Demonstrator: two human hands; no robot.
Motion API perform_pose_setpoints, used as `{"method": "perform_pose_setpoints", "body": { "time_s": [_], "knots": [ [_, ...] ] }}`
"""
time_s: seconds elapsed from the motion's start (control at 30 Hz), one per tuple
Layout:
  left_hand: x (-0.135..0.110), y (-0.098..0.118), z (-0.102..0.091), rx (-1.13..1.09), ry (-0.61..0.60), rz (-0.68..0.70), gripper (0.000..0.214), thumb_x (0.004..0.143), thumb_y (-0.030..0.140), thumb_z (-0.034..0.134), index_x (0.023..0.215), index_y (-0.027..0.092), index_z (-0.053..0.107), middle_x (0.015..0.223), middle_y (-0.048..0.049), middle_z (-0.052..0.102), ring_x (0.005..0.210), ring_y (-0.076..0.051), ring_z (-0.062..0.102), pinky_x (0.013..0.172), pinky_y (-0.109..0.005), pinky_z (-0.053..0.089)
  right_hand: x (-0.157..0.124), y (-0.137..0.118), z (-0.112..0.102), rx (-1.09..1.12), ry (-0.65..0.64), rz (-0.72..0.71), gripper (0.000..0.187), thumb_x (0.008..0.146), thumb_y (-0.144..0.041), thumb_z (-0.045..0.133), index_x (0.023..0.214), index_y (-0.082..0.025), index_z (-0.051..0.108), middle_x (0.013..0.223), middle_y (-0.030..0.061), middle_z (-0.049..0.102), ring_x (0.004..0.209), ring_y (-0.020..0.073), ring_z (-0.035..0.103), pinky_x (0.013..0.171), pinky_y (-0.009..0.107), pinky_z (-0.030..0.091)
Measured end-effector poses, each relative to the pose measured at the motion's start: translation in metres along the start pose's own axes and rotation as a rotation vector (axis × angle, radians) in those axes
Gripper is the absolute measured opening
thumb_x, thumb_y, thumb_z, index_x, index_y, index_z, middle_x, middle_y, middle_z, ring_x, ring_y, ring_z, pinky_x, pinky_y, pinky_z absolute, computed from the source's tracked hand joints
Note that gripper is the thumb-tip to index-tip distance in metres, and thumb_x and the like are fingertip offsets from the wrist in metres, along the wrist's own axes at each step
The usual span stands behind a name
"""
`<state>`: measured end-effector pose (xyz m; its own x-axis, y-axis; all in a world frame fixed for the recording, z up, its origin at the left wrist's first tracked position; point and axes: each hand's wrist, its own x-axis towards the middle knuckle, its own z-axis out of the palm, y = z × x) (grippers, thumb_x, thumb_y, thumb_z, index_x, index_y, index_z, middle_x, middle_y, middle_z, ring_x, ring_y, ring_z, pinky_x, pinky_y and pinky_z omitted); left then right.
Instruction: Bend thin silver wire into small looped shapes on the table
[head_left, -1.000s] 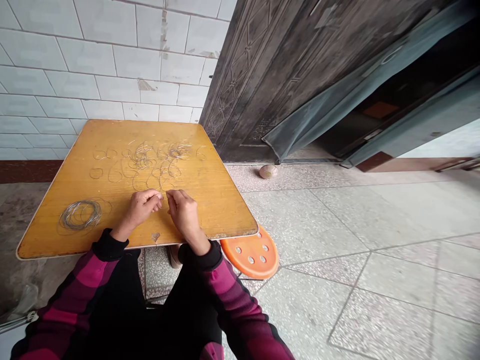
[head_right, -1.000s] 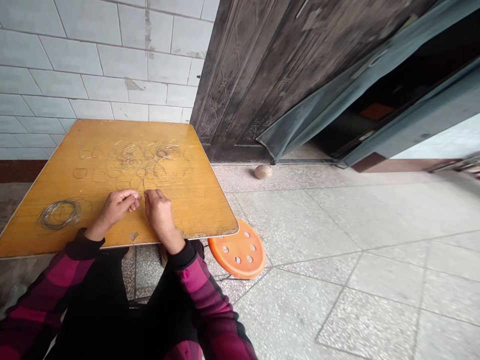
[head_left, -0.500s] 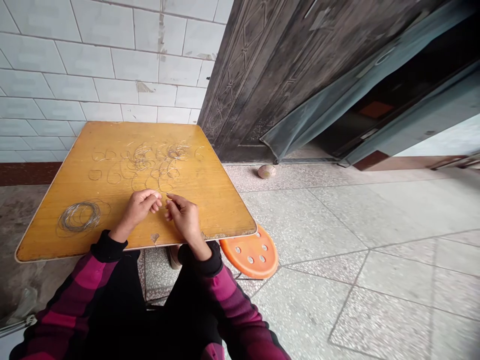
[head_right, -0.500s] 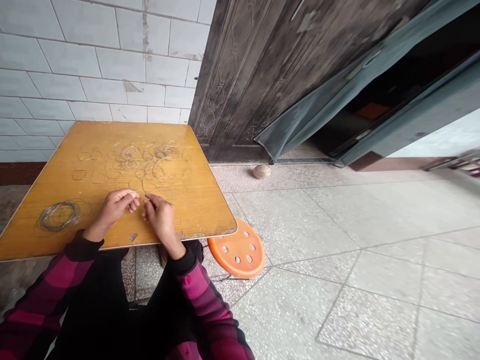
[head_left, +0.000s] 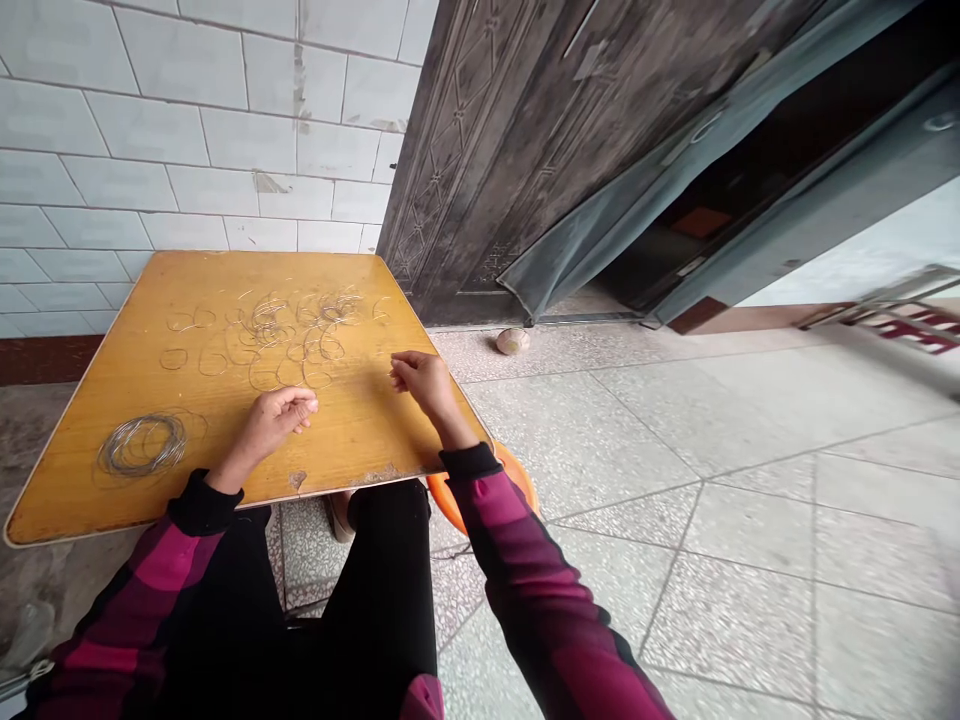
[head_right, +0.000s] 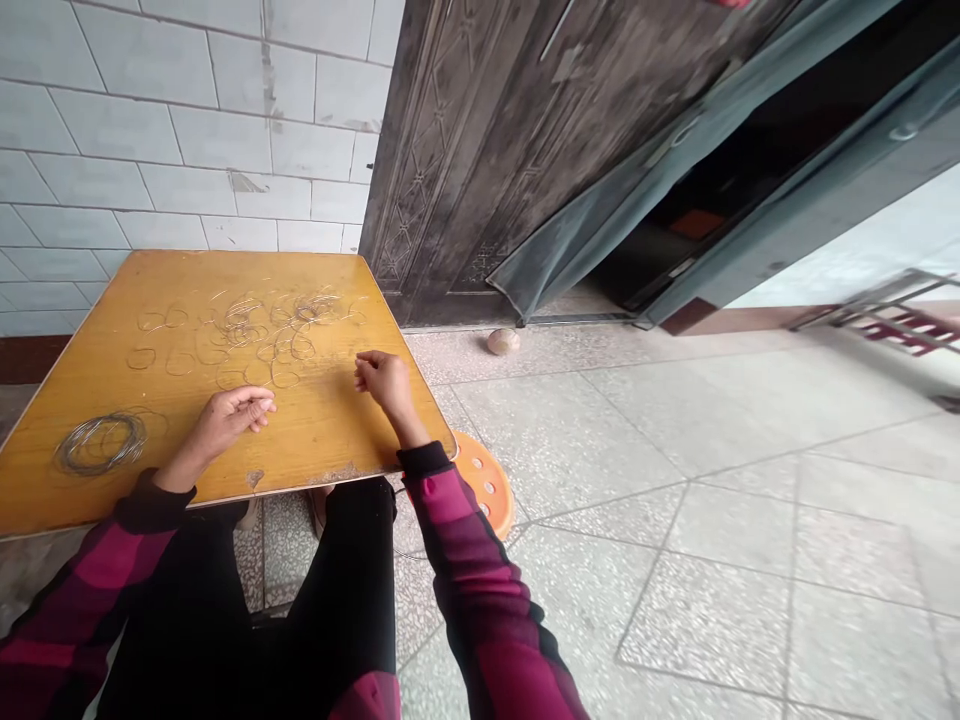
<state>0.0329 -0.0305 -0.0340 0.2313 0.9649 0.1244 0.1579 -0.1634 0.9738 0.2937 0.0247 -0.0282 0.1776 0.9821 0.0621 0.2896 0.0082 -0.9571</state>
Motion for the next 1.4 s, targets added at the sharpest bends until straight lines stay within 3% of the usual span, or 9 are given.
{"method": "perform_pose_setpoints", "body": {
  "time_s": [0.17, 0.37, 0.5, 0.63, 0.77, 0.83, 0.93, 1.13, 1.4],
  "knots": [
    [0.000, -0.005, 0.000, 0.013, 0.000, 0.006, 0.031, 0.076, 0.042, 0.064, 0.089, 0.014, 0.067, 0.074, -0.0039, 0.069, 0.058, -0.013, 0.063, 0.054, -0.024, 0.051, 0.031, 0.018, -0.002, -0.099, 0.006, 0.071, 0.012, 0.081, -0.014, 0.057, 0.087, -0.008, 0.066, 0.052, 0.0001, 0.061, 0.045, 0.0104, 0.060, 0.046, 0.019, 0.051],
    [0.002, -0.007, 0.001, 0.035, 0.010, 0.022, 0.030, 0.076, 0.041, 0.064, 0.090, 0.015, 0.067, 0.072, -0.0031, 0.068, 0.058, -0.013, 0.063, 0.055, -0.024, 0.051, 0.025, 0.025, -0.001, -0.214, 0.031, 0.067, 0.014, 0.084, -0.022, 0.059, 0.084, -0.010, 0.067, 0.051, 0.0008, 0.063, 0.041, 0.0102, 0.058, 0.045, 0.020, 0.047],
    [-0.015, 0.003, -0.004, 0.098, 0.035, 0.076, 0.027, 0.080, 0.039, 0.060, 0.089, 0.014, 0.066, 0.074, -0.0044, 0.069, 0.061, -0.014, 0.063, 0.057, -0.025, 0.051, 0.020, 0.029, -0.004, -0.263, 0.033, 0.036, 0.021, 0.087, -0.026, 0.054, 0.089, -0.009, 0.068, 0.054, 0.0036, 0.065, 0.045, 0.0119, 0.059, 0.048, 0.021, 0.046],
    [-0.055, 0.011, -0.027, 0.394, 0.088, 0.178, 0.019, 0.086, 0.031, 0.055, 0.092, 0.016, 0.066, 0.089, -0.0077, 0.069, 0.074, -0.016, 0.064, 0.067, -0.026, 0.051, 0.021, 0.036, -0.006, -0.372, 0.062, -0.014, 0.031, 0.086, -0.032, 0.051, 0.097, -0.008, 0.068, 0.055, 0.0066, 0.065, 0.048, 0.0156, 0.062, 0.050, 0.024, 0.047],
    [-0.102, 0.008, -0.075, 0.769, 0.288, 0.225, 0.019, 0.089, 0.025, 0.049, 0.095, 0.018, 0.065, 0.098, -0.0084, 0.068, 0.088, -0.019, 0.063, 0.079, -0.030, 0.048, 0.018, 0.035, -0.007, -0.493, 0.116, -0.148, 0.038, 0.085, -0.040, 0.051, 0.094, -0.009, 0.071, 0.055, 0.0070, 0.066, 0.051, 0.0187, 0.064, 0.057, 0.029, 0.048],
    [-0.120, 0.006, -0.103, 0.926, 0.368, 0.173, 0.019, 0.088, 0.025, 0.048, 0.094, 0.020, 0.065, 0.100, -0.0077, 0.067, 0.093, -0.020, 0.062, 0.083, -0.031, 0.047, 0.013, 0.029, -0.008, -0.528, 0.144, -0.203, 0.039, 0.084, -0.041, 0.049, 0.093, -0.010, 0.071, 0.063, 0.0090, 0.069, 0.054, 0.0198, 0.065, 0.059, 0.031, 0.049],
    [-0.135, 0.005, -0.133, 1.125, 0.375, -0.008, 0.018, 0.086, 0.032, 0.052, 0.092, 0.021, 0.065, 0.101, -0.0066, 0.064, 0.088, -0.021, 0.062, 0.074, -0.031, 0.046, -0.001, 0.020, -0.007, -0.510, 0.148, -0.237, 0.038, 0.085, -0.040, 0.048, 0.095, -0.012, 0.070, 0.076, 0.0112, 0.073, 0.056, 0.0195, 0.066, 0.059, 0.031, 0.049],
    [-0.133, -0.003, -0.136, 1.269, 0.260, -0.118, 0.017, 0.084, 0.029, 0.053, 0.080, 0.020, 0.067, 0.097, -0.0071, 0.063, 0.081, -0.021, 0.061, 0.061, -0.030, 0.040, -0.038, 0.006, 0.003, -0.473, 0.088, -0.322, 0.038, 0.084, -0.043, 0.050, 0.095, -0.014, 0.071, 0.078, 0.0113, 0.073, 0.057, 0.0210, 0.068, 0.060, 0.032, 0.051],
    [-0.135, -0.005, -0.145, 1.181, 0.323, -0.033, 0.026, 0.086, 0.027, 0.045, 0.081, 0.023, 0.070, 0.094, -0.0057, 0.067, 0.085, -0.021, 0.062, 0.070, -0.029, 0.044, -0.069, 0.003, 0.009, -0.459, -0.008, -0.414, 0.035, 0.086, -0.043, 0.050, 0.096, -0.017, 0.071, 0.075, 0.0077, 0.073, 0.063, 0.0209, 0.069, 0.063, 0.032, 0.052]
  ]
}}
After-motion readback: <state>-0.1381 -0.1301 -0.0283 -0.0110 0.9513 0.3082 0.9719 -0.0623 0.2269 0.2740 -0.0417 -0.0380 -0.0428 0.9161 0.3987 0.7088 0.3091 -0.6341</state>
